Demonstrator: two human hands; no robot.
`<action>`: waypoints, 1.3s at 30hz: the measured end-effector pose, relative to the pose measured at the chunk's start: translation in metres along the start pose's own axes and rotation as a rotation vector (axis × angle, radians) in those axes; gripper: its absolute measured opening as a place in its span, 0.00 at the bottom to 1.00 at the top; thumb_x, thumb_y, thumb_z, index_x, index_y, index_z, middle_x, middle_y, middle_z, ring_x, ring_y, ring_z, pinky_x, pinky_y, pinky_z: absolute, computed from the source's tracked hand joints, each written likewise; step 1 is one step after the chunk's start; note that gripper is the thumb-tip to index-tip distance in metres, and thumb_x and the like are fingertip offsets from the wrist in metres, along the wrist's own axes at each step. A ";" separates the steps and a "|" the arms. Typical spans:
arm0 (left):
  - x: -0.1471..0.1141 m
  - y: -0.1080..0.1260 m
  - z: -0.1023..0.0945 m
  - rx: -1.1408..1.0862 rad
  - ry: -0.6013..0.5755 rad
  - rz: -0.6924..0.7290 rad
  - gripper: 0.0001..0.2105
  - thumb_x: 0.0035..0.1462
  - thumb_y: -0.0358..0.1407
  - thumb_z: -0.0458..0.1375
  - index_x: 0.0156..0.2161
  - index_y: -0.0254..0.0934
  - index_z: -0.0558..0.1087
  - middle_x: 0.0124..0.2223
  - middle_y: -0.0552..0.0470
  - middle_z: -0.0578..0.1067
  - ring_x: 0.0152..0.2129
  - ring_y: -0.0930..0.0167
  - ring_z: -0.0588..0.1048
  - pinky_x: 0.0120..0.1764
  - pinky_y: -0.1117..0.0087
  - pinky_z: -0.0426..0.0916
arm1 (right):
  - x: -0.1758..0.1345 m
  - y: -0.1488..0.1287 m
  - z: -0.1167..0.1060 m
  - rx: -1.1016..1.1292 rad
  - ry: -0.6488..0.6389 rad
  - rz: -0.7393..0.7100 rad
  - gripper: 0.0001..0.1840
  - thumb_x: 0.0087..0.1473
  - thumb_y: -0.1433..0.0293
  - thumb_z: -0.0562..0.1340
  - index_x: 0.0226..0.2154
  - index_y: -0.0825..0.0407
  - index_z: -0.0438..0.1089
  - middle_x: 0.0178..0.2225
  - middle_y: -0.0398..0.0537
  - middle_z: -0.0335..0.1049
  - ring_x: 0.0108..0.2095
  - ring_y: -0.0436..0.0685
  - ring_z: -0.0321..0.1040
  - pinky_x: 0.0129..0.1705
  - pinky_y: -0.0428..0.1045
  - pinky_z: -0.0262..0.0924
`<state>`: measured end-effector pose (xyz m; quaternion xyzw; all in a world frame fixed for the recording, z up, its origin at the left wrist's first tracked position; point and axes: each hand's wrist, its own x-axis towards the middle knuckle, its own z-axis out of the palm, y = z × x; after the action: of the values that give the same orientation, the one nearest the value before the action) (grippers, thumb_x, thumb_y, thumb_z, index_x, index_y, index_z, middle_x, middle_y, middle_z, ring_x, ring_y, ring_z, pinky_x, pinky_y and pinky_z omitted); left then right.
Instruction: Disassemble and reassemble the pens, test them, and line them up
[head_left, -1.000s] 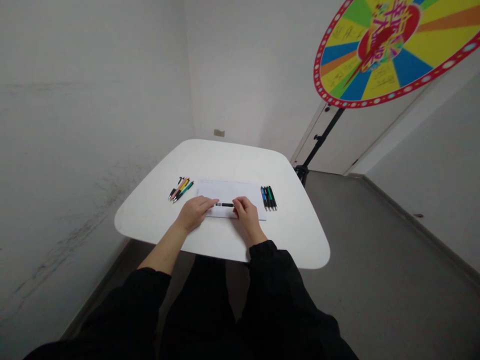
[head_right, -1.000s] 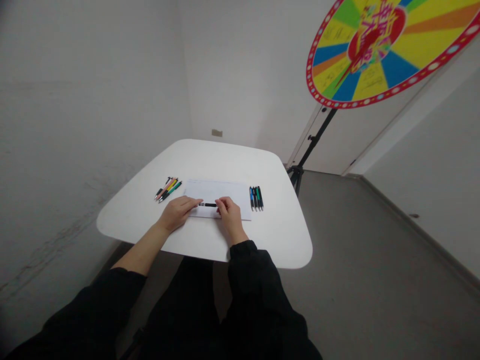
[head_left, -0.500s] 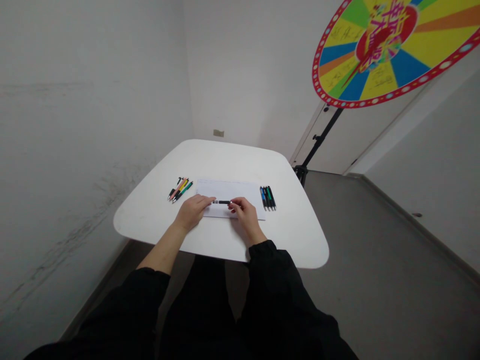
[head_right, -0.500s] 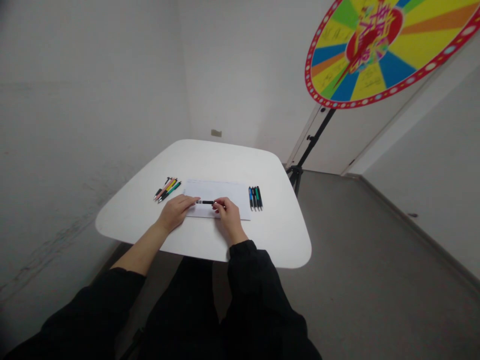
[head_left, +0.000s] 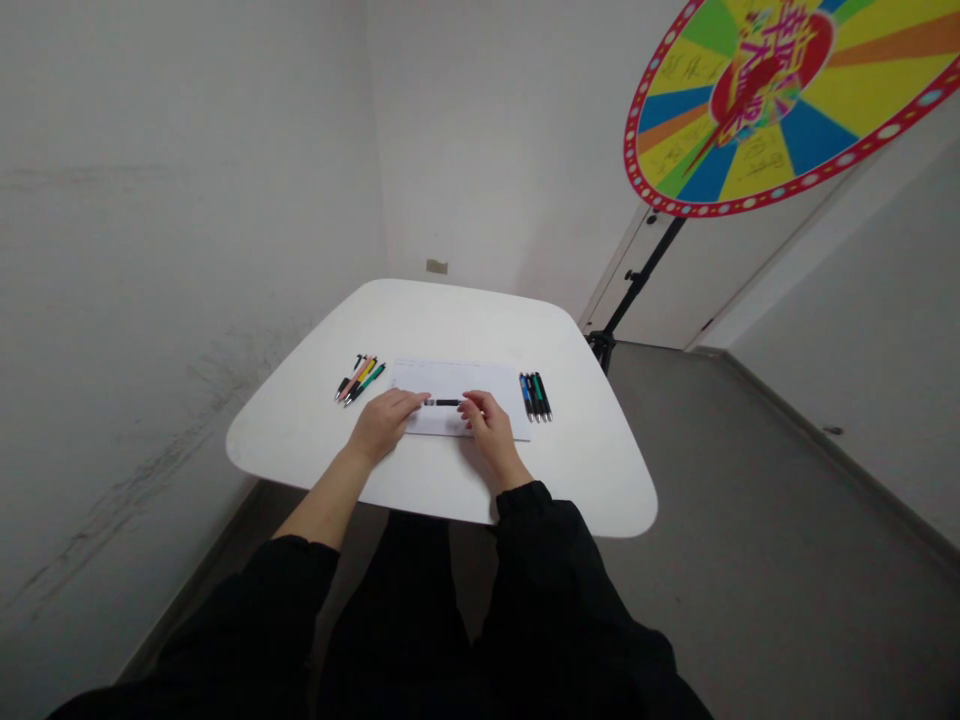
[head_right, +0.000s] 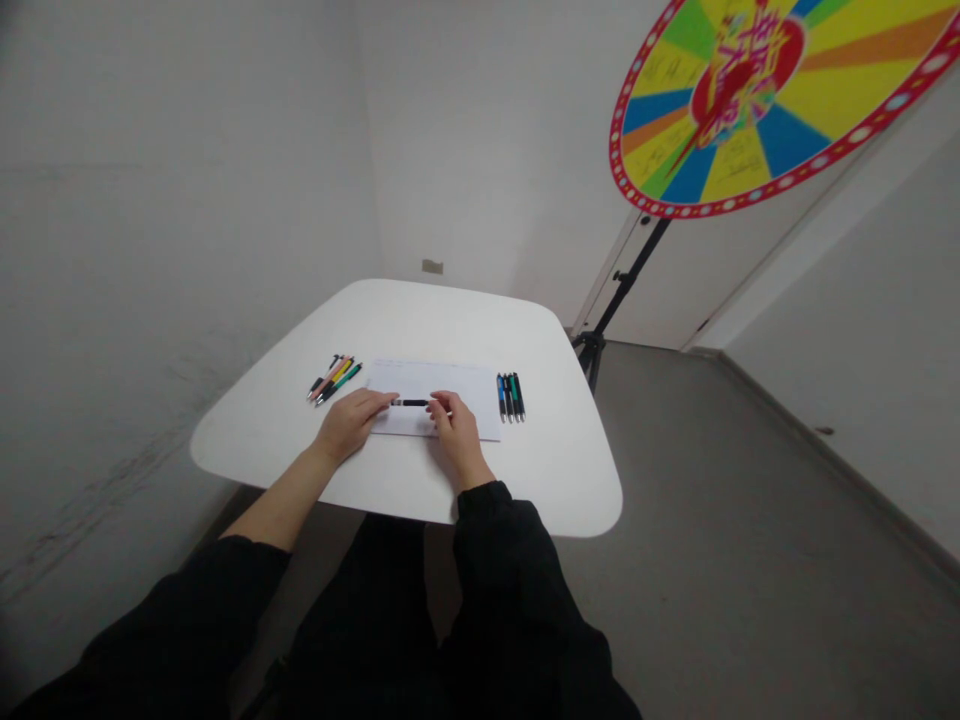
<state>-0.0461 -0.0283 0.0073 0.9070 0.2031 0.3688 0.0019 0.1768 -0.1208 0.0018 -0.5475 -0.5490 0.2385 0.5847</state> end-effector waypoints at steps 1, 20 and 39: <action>0.000 0.000 0.000 0.000 0.003 -0.006 0.18 0.68 0.27 0.52 0.59 0.38 0.73 0.47 0.45 0.82 0.43 0.63 0.78 0.48 0.60 0.73 | 0.000 0.000 0.000 0.022 0.012 0.001 0.17 0.61 0.56 0.61 0.47 0.48 0.72 0.39 0.49 0.77 0.37 0.57 0.74 0.37 0.51 0.69; 0.001 0.001 -0.002 -0.026 -0.030 0.026 0.20 0.66 0.26 0.53 0.60 0.40 0.74 0.48 0.44 0.82 0.42 0.63 0.77 0.47 0.59 0.74 | -0.001 -0.007 -0.003 -0.276 -0.052 -0.091 0.23 0.68 0.55 0.51 0.25 0.47 0.66 0.26 0.47 0.69 0.31 0.58 0.67 0.39 0.53 0.62; 0.000 0.001 -0.002 -0.010 -0.008 -0.002 0.19 0.67 0.26 0.52 0.59 0.39 0.74 0.48 0.45 0.82 0.42 0.63 0.77 0.48 0.59 0.73 | 0.000 -0.004 -0.003 -0.151 0.023 -0.097 0.08 0.61 0.62 0.61 0.35 0.48 0.74 0.36 0.49 0.74 0.38 0.59 0.71 0.41 0.54 0.67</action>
<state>-0.0470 -0.0294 0.0092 0.9083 0.2021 0.3661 0.0077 0.1782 -0.1226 0.0057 -0.5656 -0.5843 0.1617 0.5591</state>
